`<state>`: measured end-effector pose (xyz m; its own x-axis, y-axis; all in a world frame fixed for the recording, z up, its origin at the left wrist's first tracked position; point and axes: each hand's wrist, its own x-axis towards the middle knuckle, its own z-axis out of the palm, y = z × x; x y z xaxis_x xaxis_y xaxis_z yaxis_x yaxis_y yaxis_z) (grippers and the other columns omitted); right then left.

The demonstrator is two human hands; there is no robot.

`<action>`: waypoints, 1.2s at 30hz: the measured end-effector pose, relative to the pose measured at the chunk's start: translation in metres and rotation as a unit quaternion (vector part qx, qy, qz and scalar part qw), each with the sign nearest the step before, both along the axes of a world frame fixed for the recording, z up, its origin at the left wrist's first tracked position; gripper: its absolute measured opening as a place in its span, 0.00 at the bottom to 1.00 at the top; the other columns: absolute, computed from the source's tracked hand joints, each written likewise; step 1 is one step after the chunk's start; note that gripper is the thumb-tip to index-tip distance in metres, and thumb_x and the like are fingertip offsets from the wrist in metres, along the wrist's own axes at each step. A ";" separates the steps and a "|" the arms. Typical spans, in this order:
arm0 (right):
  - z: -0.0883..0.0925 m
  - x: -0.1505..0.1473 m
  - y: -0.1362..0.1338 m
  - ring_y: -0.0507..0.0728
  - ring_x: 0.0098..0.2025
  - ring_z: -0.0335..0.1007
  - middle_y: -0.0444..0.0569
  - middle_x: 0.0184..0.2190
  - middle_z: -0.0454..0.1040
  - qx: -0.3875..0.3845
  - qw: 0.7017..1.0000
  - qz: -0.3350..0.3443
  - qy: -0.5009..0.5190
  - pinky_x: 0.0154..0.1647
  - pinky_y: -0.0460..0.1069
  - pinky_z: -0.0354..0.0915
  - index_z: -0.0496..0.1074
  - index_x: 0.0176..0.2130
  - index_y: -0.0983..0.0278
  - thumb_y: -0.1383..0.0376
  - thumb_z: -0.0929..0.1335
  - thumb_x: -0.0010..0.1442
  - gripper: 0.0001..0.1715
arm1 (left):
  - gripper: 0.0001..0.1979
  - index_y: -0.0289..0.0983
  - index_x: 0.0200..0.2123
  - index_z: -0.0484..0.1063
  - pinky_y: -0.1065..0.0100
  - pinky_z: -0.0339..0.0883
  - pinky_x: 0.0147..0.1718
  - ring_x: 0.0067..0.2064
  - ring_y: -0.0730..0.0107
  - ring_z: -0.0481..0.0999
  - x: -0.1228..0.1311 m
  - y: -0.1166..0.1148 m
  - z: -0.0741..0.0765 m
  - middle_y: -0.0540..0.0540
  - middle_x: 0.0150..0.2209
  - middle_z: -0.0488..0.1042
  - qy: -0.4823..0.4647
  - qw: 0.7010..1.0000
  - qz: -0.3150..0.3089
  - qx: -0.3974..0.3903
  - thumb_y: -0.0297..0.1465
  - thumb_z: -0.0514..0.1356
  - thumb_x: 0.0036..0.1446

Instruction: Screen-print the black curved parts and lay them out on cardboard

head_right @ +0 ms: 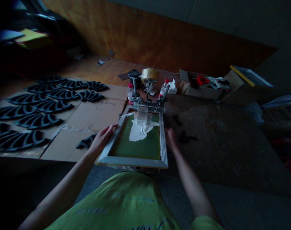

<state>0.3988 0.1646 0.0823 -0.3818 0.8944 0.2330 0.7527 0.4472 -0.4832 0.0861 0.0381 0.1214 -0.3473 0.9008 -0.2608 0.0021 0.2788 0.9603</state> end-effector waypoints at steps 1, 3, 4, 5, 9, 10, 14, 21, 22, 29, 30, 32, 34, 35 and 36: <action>0.006 0.002 0.010 0.57 0.42 0.72 0.51 0.43 0.73 0.010 1.000 -0.026 0.009 0.44 0.53 0.71 0.72 0.48 0.70 0.53 0.62 0.65 0.25 | 0.37 0.35 0.56 0.70 0.74 0.61 0.23 0.26 0.72 0.71 0.001 -0.004 -0.016 0.49 0.29 0.76 -0.003 1.000 0.003 -0.013 0.54 0.60 0.50; 0.019 -0.008 0.025 0.58 0.45 0.72 0.54 0.45 0.72 0.034 0.998 -0.039 0.023 0.46 0.54 0.70 0.72 0.51 0.67 0.58 0.65 0.63 0.21 | 0.39 0.37 0.60 0.66 0.73 0.63 0.24 0.27 0.70 0.73 0.002 -0.007 -0.046 0.48 0.30 0.76 -0.005 0.999 0.007 -0.033 0.51 0.63 0.48; 0.025 -0.020 0.030 0.60 0.48 0.70 0.56 0.48 0.71 0.051 0.998 -0.027 0.025 0.49 0.55 0.68 0.70 0.55 0.65 0.61 0.67 0.61 0.23 | 0.39 0.38 0.60 0.65 0.73 0.64 0.25 0.28 0.70 0.74 0.002 -0.006 -0.058 0.48 0.30 0.77 0.000 0.999 0.008 -0.041 0.49 0.64 0.47; 0.030 -0.035 0.032 0.61 0.52 0.67 0.57 0.52 0.68 0.067 0.998 -0.005 0.017 0.52 0.56 0.66 0.67 0.57 0.63 0.63 0.70 0.58 0.28 | 0.39 0.38 0.60 0.66 0.72 0.65 0.25 0.28 0.69 0.74 0.002 -0.005 -0.068 0.48 0.30 0.77 0.007 0.999 0.011 -0.047 0.48 0.64 0.47; 0.037 -0.092 0.021 0.63 0.50 0.65 0.55 0.46 0.71 0.057 0.989 0.091 -0.104 0.50 0.55 0.64 0.71 0.48 0.64 0.64 0.73 0.54 0.22 | 0.35 0.38 0.56 0.70 0.70 0.68 0.28 0.31 0.65 0.76 -0.001 0.001 -0.086 0.47 0.32 0.79 0.026 0.998 0.015 -0.063 0.47 0.65 0.46; 0.035 -0.099 0.015 0.62 0.47 0.66 0.54 0.42 0.73 0.042 0.985 0.103 -0.131 0.47 0.54 0.64 0.72 0.44 0.64 0.64 0.72 0.56 0.15 | 0.34 0.38 0.55 0.71 0.69 0.68 0.29 0.32 0.64 0.77 -0.002 0.002 -0.088 0.46 0.32 0.79 0.028 0.997 0.015 -0.067 0.47 0.65 0.46; 0.023 -0.091 -0.015 0.60 0.42 0.66 0.53 0.36 0.75 0.020 0.966 0.180 -0.183 0.43 0.52 0.60 0.72 0.36 0.64 0.68 0.66 0.61 0.04 | 0.33 0.38 0.54 0.72 0.68 0.69 0.30 0.34 0.61 0.78 -0.003 0.003 -0.089 0.44 0.36 0.80 0.033 0.996 0.018 -0.077 0.48 0.64 0.45; 0.035 -0.066 -0.030 0.60 0.41 0.65 0.51 0.33 0.75 0.023 0.922 0.342 -0.183 0.40 0.52 0.57 0.73 0.33 0.63 0.73 0.65 0.56 0.08 | 0.32 0.37 0.52 0.73 0.67 0.70 0.33 0.38 0.60 0.79 0.002 0.001 -0.082 0.43 0.38 0.80 0.046 0.996 0.021 -0.079 0.49 0.63 0.46; 0.034 -0.069 -0.029 0.60 0.41 0.65 0.51 0.32 0.75 0.025 0.931 0.319 -0.174 0.41 0.52 0.57 0.73 0.32 0.63 0.72 0.66 0.56 0.06 | 0.32 0.37 0.51 0.73 0.67 0.70 0.34 0.39 0.59 0.79 0.003 0.001 -0.081 0.43 0.39 0.80 0.049 0.995 0.025 -0.078 0.49 0.63 0.46; 0.002 -0.072 -0.054 0.60 0.43 0.64 0.54 0.37 0.74 0.064 0.945 0.285 -0.149 0.42 0.53 0.60 0.73 0.37 0.66 0.73 0.61 0.61 0.12 | 0.35 0.36 0.57 0.68 0.67 0.70 0.34 0.39 0.61 0.79 -0.001 -0.002 -0.085 0.42 0.39 0.80 0.018 0.998 -0.019 -0.065 0.50 0.62 0.50; 0.002 -0.070 -0.055 0.60 0.42 0.65 0.54 0.37 0.74 0.056 0.946 0.284 -0.145 0.43 0.53 0.60 0.73 0.37 0.65 0.71 0.63 0.62 0.10 | 0.35 0.36 0.57 0.67 0.68 0.70 0.34 0.38 0.61 0.78 -0.002 -0.002 -0.086 0.42 0.39 0.80 0.020 0.997 -0.023 -0.067 0.50 0.61 0.50; 0.010 -0.072 -0.049 0.59 0.43 0.66 0.51 0.36 0.75 0.034 0.956 0.262 -0.126 0.43 0.52 0.62 0.73 0.39 0.64 0.66 0.66 0.61 0.07 | 0.36 0.36 0.57 0.68 0.68 0.69 0.32 0.36 0.62 0.78 -0.003 -0.002 -0.087 0.43 0.37 0.79 0.031 0.997 -0.017 -0.075 0.50 0.62 0.49; 0.024 -0.081 -0.032 0.58 0.44 0.67 0.49 0.39 0.76 0.022 0.972 0.215 -0.090 0.44 0.51 0.63 0.72 0.46 0.61 0.63 0.68 0.61 0.12 | 0.37 0.37 0.58 0.67 0.68 0.68 0.31 0.35 0.62 0.78 -0.004 -0.001 -0.081 0.44 0.36 0.79 0.022 0.997 -0.017 -0.078 0.51 0.62 0.48; 0.031 -0.086 -0.021 0.58 0.44 0.68 0.48 0.41 0.76 0.020 0.980 0.187 -0.071 0.44 0.51 0.63 0.71 0.50 0.59 0.63 0.69 0.60 0.17 | 0.39 0.37 0.59 0.65 0.69 0.68 0.30 0.34 0.63 0.77 -0.004 -0.001 -0.075 0.44 0.35 0.79 0.011 0.997 -0.023 -0.077 0.50 0.63 0.48; 0.039 -0.090 -0.008 0.57 0.44 0.68 0.47 0.42 0.76 0.020 0.986 0.159 -0.054 0.44 0.51 0.63 0.68 0.55 0.57 0.63 0.70 0.59 0.23 | 0.40 0.37 0.61 0.64 0.69 0.68 0.29 0.33 0.64 0.77 -0.004 -0.001 -0.067 0.45 0.35 0.79 -0.001 0.997 -0.028 -0.074 0.50 0.64 0.47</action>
